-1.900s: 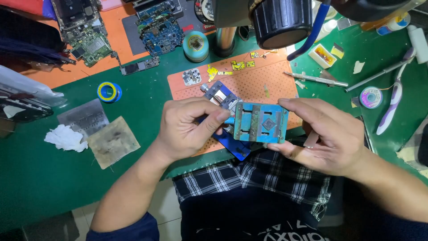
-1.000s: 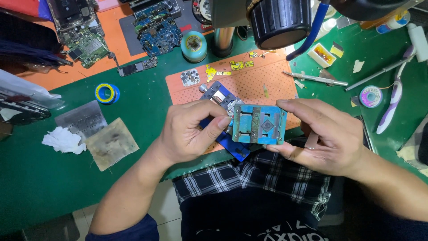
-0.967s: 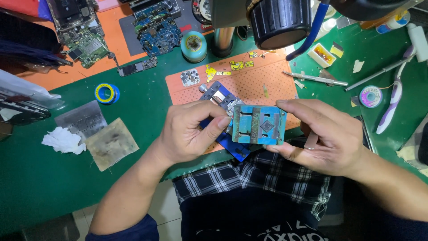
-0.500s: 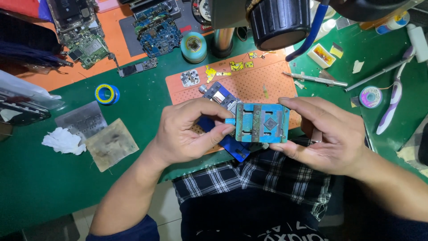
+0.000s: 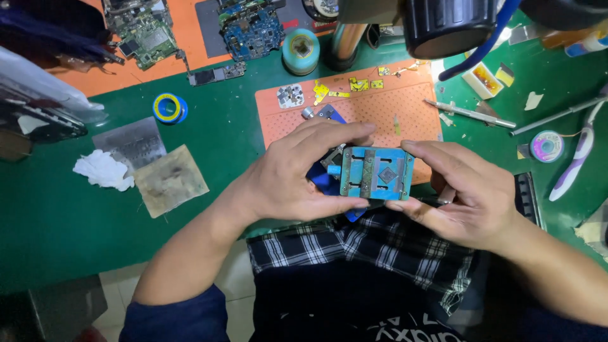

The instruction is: The person applies flux to a circuit board held in a blue vise and then uses a soldering iron and solder wire to solder components on the board. The person works on different sections of the board throughout the video.

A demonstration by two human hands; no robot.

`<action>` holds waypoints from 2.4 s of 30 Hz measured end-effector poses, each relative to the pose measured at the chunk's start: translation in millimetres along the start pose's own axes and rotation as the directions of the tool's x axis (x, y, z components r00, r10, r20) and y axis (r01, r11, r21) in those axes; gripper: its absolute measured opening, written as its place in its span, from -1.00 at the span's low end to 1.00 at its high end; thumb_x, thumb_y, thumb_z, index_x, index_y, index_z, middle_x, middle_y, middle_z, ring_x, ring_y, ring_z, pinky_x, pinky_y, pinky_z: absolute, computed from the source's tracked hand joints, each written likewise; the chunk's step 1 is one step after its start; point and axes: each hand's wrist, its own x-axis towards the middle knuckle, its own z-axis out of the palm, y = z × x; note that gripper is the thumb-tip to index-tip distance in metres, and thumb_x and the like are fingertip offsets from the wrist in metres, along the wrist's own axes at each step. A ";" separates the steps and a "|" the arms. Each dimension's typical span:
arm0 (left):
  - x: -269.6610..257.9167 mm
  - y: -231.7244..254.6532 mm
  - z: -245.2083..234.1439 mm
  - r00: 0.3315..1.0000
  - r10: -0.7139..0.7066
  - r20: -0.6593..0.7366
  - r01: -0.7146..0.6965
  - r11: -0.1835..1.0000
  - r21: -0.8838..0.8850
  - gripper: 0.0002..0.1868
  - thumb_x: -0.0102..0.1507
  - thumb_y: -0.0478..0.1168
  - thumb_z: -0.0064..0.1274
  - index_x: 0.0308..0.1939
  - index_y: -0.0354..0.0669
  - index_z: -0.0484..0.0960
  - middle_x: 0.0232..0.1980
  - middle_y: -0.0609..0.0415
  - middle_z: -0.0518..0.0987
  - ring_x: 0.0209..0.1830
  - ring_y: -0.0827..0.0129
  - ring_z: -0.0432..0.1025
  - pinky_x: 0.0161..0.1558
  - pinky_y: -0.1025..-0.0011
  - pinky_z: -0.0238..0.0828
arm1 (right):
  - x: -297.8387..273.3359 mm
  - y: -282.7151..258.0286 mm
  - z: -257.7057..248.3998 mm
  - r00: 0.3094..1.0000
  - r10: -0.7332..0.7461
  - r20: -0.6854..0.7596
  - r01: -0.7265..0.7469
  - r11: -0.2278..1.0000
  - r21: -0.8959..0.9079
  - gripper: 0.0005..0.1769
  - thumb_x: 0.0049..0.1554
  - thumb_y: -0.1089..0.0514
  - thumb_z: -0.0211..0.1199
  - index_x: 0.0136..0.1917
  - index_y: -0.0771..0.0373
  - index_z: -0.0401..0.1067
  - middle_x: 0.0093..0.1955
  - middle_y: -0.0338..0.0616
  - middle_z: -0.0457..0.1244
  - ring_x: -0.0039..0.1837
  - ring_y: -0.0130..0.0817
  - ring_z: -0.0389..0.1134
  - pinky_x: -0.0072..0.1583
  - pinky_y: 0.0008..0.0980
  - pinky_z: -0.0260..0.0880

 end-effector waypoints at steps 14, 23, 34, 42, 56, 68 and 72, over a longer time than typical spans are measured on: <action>-90.7 33.1 -58.6 0.930 -0.234 -0.282 0.364 0.680 0.637 -0.28 0.04 -0.02 0.26 0.15 -0.16 0.26 -0.05 0.09 0.50 -0.06 0.23 0.28 0.04 0.27 0.04 | -14.7 -0.2 -36.9 0.968 0.228 0.103 -0.223 0.973 -0.056 -0.76 0.09 0.33 0.00 0.00 0.53 0.12 -0.07 0.16 0.07 -0.19 -0.26 0.09 -0.12 -0.43 0.07; -152.0 26.5 -48.2 0.744 -0.427 -0.515 0.668 0.436 0.604 -0.16 0.05 0.04 0.17 0.26 -0.06 0.05 0.02 0.23 0.48 -0.01 0.35 0.24 -0.01 0.33 -0.13 | -33.3 37.5 -44.6 0.912 0.232 0.337 -0.113 0.935 -0.337 -0.69 0.09 0.30 0.05 0.13 0.27 0.35 -0.29 -0.03 0.03 -0.21 -0.24 0.08 -0.16 -0.35 0.03; -146.4 29.2 -57.3 0.730 -0.517 -0.447 0.670 0.413 0.617 -0.06 0.05 -0.01 0.13 0.30 -0.29 -0.08 0.05 0.12 0.48 0.09 0.22 0.23 -0.02 0.28 -0.19 | -96.5 117.5 -97.8 0.892 0.449 0.047 -0.281 0.635 -0.719 -0.70 0.11 0.29 0.17 0.13 0.36 0.41 -0.20 0.01 0.19 -0.03 -0.06 0.19 0.02 -0.21 0.16; -146.6 18.7 -64.3 0.729 -0.501 -0.468 0.670 0.376 0.640 -0.14 0.13 -0.09 0.06 0.33 -0.30 -0.11 0.11 -0.06 0.46 0.20 0.06 0.17 0.01 0.21 -0.24 | -93.7 137.8 -99.5 0.919 0.388 -0.074 -0.139 0.143 -0.980 -0.81 0.09 -0.04 0.13 -0.01 -0.18 0.46 -0.21 -0.36 0.28 -0.15 -0.25 0.30 -0.20 -0.29 0.12; -150.6 13.2 -68.9 0.772 -0.438 -0.460 0.622 0.375 0.688 -0.18 0.17 -0.15 0.09 0.34 -0.40 -0.03 0.07 -0.13 0.50 0.20 0.01 0.23 0.04 0.19 -0.17 | -69.5 116.9 -97.0 0.968 0.200 -0.152 -0.236 0.517 -0.823 -0.93 0.20 0.12 0.34 -0.10 0.12 0.52 -0.28 -0.35 0.24 -0.18 -0.41 0.24 -0.13 -0.37 0.16; -71.0 63.5 -66.4 0.940 -0.241 -0.244 0.342 0.685 0.643 -0.61 0.17 -0.35 0.22 0.00 -0.53 0.50 -0.31 0.00 0.55 -0.42 0.36 0.36 -0.12 0.35 0.20 | -31.0 193.0 -122.3 0.981 0.024 -0.194 -0.151 0.728 -0.669 -0.73 0.24 0.35 0.42 0.07 0.50 0.36 -0.08 0.14 0.22 -0.09 -0.08 0.25 -0.17 -0.25 0.24; -20.4 60.5 -72.7 0.996 -0.089 0.024 0.053 0.772 0.634 -0.79 0.20 -0.25 0.09 -0.12 -0.28 0.57 -0.46 0.17 0.48 -0.49 0.31 0.30 -0.37 0.39 0.09 | -37.9 182.7 -114.5 0.929 0.100 -0.355 -0.283 0.811 -0.511 -0.83 0.37 0.24 0.17 0.04 0.43 0.30 -0.09 0.08 0.26 -0.09 -0.14 0.32 -0.22 -0.24 0.23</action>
